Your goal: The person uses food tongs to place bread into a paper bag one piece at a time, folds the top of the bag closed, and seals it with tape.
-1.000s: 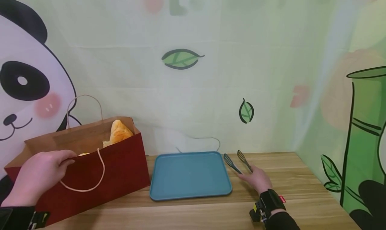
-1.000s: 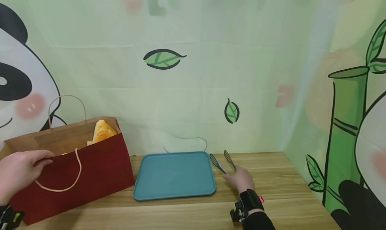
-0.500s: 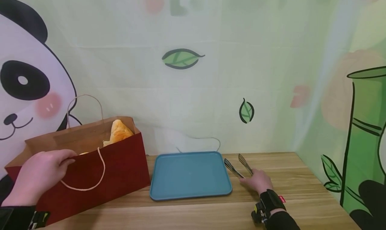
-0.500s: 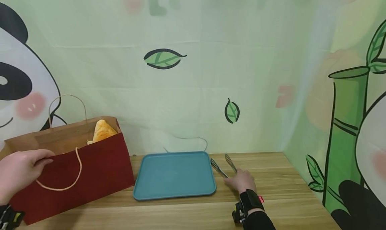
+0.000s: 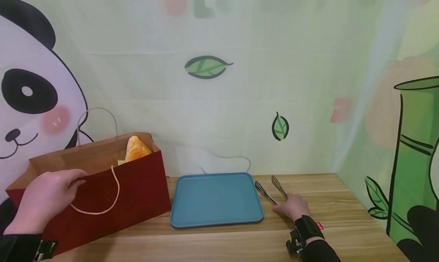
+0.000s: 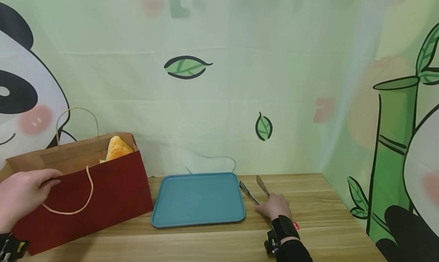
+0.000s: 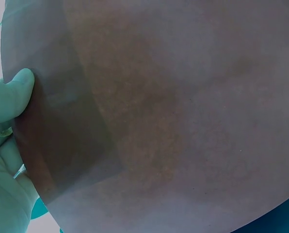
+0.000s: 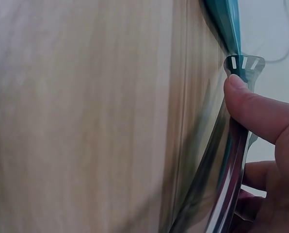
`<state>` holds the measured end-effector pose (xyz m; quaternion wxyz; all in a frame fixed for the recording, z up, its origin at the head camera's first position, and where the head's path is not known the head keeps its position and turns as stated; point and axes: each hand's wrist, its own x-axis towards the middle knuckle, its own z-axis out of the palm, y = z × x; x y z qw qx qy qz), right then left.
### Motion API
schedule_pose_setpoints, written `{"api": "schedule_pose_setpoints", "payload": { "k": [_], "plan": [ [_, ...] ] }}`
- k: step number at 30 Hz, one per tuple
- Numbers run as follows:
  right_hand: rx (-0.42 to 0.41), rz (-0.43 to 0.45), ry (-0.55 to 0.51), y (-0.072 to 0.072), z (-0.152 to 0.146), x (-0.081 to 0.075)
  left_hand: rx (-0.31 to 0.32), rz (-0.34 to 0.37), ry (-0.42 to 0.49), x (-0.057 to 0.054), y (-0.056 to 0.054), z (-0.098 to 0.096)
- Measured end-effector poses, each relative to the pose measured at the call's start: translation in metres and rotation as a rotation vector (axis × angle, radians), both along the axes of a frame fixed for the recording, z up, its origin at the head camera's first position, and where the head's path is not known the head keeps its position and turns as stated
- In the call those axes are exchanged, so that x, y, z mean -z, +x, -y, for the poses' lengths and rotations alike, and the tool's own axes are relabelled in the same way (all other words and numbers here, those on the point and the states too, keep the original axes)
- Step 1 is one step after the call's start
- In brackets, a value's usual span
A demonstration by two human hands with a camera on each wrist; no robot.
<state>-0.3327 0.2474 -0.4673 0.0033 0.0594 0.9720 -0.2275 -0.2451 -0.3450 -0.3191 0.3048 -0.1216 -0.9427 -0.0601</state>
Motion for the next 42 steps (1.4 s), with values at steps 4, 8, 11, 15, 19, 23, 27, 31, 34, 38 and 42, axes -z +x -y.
{"api": "schedule_pose_setpoints", "payload": {
  "k": [4, 8, 11, 15, 19, 23, 27, 31, 34, 38, 42],
  "plan": [
    [-0.006, 0.003, -0.006, 0.002, 0.001, -0.003, 0.001, -0.011, 0.008, -0.001, -0.001, -0.001],
    [-0.007, 0.002, -0.005, 0.003, 0.0, -0.004, -0.005, -0.009, 0.008, -0.004, -0.002, -0.002],
    [-0.003, 0.004, 0.0, 0.004, 0.0, -0.004, -0.015, 0.005, 0.009, -0.006, -0.003, -0.003],
    [0.001, 0.008, 0.009, 0.004, 0.0, -0.004, -0.021, 0.026, 0.025, -0.007, -0.004, -0.005],
    [-0.001, 0.018, 0.008, 0.005, 0.001, -0.005, -0.016, 0.027, 0.057, -0.007, -0.003, -0.007],
    [-0.007, 0.029, -0.01, 0.006, 0.001, -0.005, 0.001, -0.01, 0.079, -0.008, -0.003, -0.011],
    [-0.007, 0.038, -0.035, 0.006, 0.0, -0.005, 0.022, -0.03, 0.103, -0.011, -0.004, -0.016],
    [-0.01, 0.037, -0.034, 0.005, 0.0, -0.003, 0.051, -0.035, 0.133, -0.015, -0.004, -0.024],
    [-0.013, 0.032, -0.03, 0.004, -0.001, -0.002, 0.075, -0.047, 0.142, -0.018, -0.004, -0.03],
    [-0.017, 0.028, -0.028, 0.005, 0.0, -0.003, 0.092, -0.047, 0.15, -0.023, -0.003, -0.04],
    [-0.023, 0.032, -0.047, 0.006, 0.001, -0.007, 0.1, -0.046, 0.162, -0.027, -0.001, -0.05]
  ]
}}
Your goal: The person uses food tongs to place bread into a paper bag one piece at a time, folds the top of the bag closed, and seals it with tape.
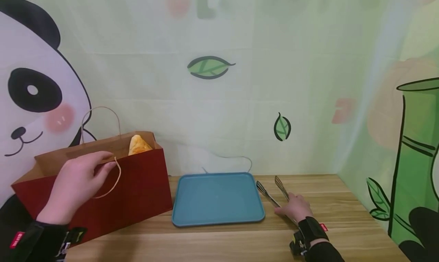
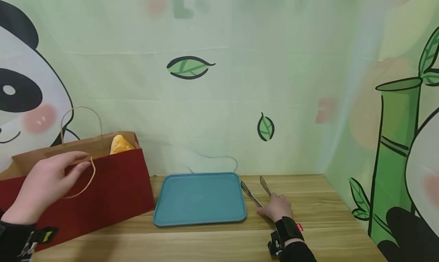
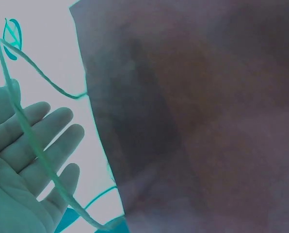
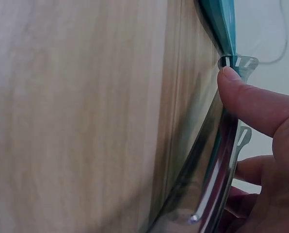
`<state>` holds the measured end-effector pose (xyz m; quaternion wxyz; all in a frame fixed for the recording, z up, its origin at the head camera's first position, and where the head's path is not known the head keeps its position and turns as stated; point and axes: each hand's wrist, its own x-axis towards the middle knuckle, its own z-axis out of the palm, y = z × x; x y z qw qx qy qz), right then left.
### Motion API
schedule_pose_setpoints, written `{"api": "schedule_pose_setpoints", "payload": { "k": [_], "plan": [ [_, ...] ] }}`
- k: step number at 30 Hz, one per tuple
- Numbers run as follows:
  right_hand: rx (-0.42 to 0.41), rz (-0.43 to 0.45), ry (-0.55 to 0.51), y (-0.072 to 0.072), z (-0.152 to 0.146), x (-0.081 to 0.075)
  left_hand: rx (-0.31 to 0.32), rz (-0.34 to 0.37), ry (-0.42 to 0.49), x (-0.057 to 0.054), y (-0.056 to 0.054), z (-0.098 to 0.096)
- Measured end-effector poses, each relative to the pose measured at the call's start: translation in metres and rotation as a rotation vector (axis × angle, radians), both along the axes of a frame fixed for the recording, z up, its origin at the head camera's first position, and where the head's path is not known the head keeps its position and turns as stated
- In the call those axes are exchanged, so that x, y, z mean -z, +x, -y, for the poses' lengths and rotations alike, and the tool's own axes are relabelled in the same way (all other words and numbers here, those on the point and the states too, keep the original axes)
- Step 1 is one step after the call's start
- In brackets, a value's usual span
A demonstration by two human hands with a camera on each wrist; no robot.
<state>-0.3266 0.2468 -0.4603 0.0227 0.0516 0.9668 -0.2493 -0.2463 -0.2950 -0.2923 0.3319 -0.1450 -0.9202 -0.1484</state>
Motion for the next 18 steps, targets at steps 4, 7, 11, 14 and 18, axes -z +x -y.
{"api": "schedule_pose_setpoints", "payload": {
  "k": [4, 7, 11, 14, 18],
  "plan": [
    [-0.001, 0.007, -0.022, 0.001, 0.0, -0.002, 0.013, -0.032, -0.016, -0.003, 0.0, -0.01],
    [-0.002, 0.007, -0.015, 0.001, 0.0, -0.003, 0.02, -0.034, -0.017, -0.004, 0.0, -0.017],
    [-0.007, -0.007, 0.028, 0.0, 0.002, -0.006, 0.017, -0.048, -0.02, -0.003, -0.002, -0.027],
    [-0.019, -0.033, 0.073, 0.0, 0.005, -0.011, 0.023, -0.076, -0.019, 0.0, -0.004, -0.035],
    [-0.025, -0.088, 0.107, 0.0, 0.012, -0.018, 0.039, -0.114, -0.009, 0.003, -0.005, -0.046]
  ]
}}
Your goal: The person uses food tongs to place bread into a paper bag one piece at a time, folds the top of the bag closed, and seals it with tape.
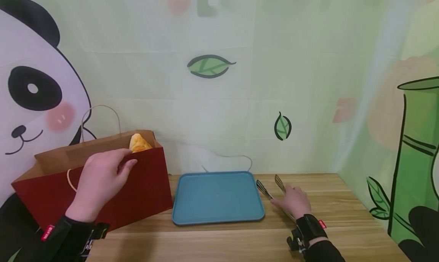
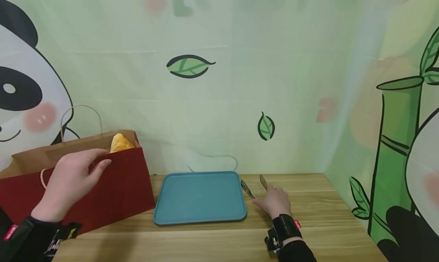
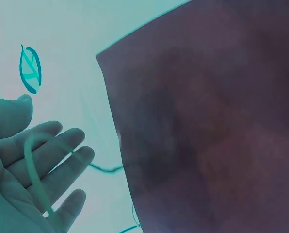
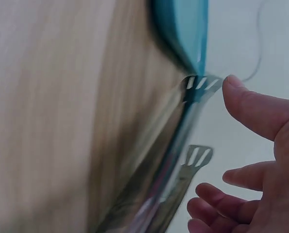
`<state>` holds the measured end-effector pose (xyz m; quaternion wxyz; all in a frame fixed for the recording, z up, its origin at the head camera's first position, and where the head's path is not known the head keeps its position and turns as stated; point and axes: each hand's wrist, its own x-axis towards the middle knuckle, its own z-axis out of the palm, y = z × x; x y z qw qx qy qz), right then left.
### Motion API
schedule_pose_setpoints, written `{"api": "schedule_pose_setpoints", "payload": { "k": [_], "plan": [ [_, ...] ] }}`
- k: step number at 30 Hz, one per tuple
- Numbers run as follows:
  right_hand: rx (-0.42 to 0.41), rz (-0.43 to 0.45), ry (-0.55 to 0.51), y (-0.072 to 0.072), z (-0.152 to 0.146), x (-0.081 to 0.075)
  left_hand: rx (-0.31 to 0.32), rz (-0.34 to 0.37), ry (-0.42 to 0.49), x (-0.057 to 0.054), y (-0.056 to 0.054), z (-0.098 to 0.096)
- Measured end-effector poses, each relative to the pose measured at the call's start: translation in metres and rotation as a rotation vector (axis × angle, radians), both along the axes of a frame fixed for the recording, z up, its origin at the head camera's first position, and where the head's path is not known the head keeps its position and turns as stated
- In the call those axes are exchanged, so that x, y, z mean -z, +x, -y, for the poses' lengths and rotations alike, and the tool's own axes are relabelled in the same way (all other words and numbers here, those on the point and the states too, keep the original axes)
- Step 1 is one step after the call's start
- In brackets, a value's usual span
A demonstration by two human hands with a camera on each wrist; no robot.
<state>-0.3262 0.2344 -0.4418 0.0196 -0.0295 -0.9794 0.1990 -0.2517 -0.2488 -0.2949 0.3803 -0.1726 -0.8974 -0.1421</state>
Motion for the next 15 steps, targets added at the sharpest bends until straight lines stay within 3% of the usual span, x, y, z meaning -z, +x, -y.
{"api": "schedule_pose_setpoints", "payload": {
  "k": [6, 15],
  "plan": [
    [-0.004, -0.053, 0.011, 0.0, 0.009, -0.008, 0.008, -0.034, -0.011, 0.005, -0.004, -0.014],
    [-0.016, -0.048, -0.034, 0.005, 0.022, -0.019, -0.004, -0.045, -0.031, 0.018, -0.006, -0.028]
  ]
}}
